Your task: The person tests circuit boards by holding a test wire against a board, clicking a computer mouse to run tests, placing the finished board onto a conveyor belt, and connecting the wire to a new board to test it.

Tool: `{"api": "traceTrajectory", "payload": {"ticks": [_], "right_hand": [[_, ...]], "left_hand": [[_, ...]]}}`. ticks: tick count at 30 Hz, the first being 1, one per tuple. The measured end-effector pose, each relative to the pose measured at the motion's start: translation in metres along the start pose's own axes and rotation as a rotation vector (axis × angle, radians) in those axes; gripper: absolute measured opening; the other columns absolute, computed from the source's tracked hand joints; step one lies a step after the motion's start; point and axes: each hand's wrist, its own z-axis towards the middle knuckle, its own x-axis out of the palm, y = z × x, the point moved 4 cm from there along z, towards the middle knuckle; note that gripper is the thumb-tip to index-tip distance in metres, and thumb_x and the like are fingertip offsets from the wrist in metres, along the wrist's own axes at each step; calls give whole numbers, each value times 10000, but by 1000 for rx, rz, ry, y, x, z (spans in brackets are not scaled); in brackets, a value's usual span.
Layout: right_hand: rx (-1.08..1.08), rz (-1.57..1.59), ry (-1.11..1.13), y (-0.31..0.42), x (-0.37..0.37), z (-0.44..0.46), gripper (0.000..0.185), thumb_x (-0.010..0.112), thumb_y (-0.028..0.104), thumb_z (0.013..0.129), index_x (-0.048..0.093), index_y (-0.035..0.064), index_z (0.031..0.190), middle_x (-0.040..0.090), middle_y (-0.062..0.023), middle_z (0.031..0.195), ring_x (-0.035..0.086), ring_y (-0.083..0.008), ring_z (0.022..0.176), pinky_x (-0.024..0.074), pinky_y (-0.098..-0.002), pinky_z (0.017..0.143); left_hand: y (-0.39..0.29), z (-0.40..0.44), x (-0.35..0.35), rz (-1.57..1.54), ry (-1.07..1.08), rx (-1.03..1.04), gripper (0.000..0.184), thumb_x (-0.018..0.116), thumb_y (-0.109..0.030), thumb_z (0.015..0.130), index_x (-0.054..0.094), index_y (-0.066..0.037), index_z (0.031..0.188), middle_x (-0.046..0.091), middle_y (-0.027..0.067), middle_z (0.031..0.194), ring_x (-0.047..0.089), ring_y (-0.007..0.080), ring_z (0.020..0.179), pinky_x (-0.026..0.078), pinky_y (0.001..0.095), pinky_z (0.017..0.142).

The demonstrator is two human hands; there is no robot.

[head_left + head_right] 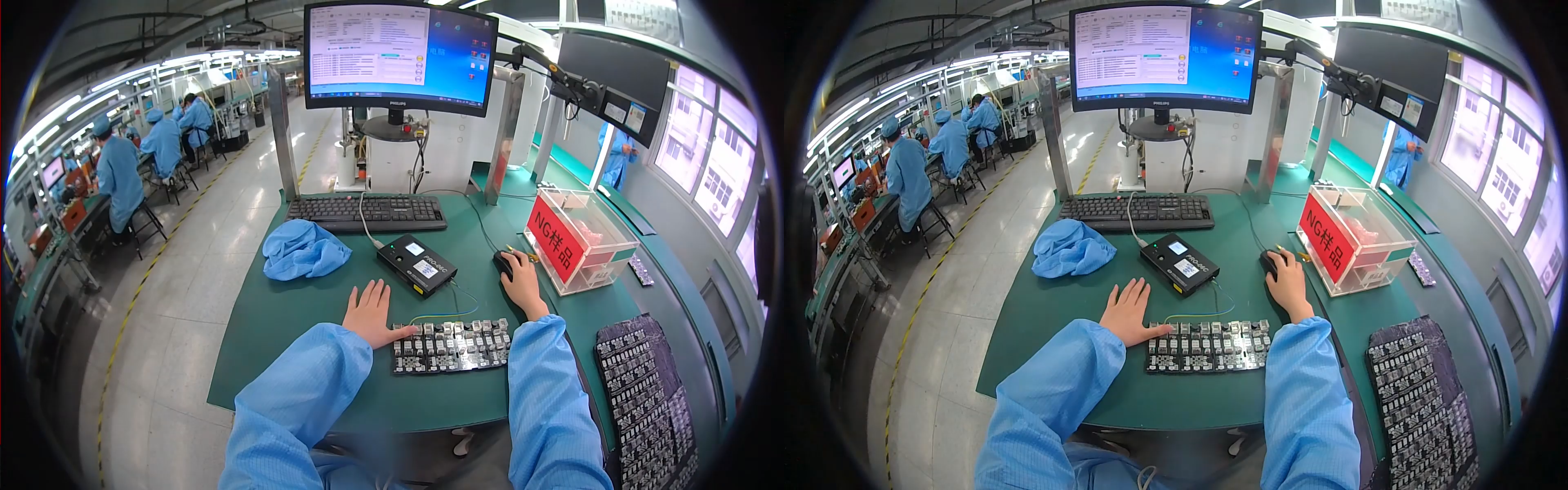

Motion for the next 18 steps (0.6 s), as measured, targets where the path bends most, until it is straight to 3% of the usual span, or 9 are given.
{"api": "traceTrajectory", "payload": {"ticks": [18], "right_hand": [[20, -3, 17, 2, -2, 0, 502, 633, 96, 762, 545, 132, 1255, 475, -148, 1297, 521, -381, 1068, 435, -431, 954]], "left_hand": [[1, 1, 2, 9, -8, 0, 1165, 347, -872, 728, 203, 12, 1472, 163, 145, 1556, 90, 256, 1455, 39, 474, 1168]]}}
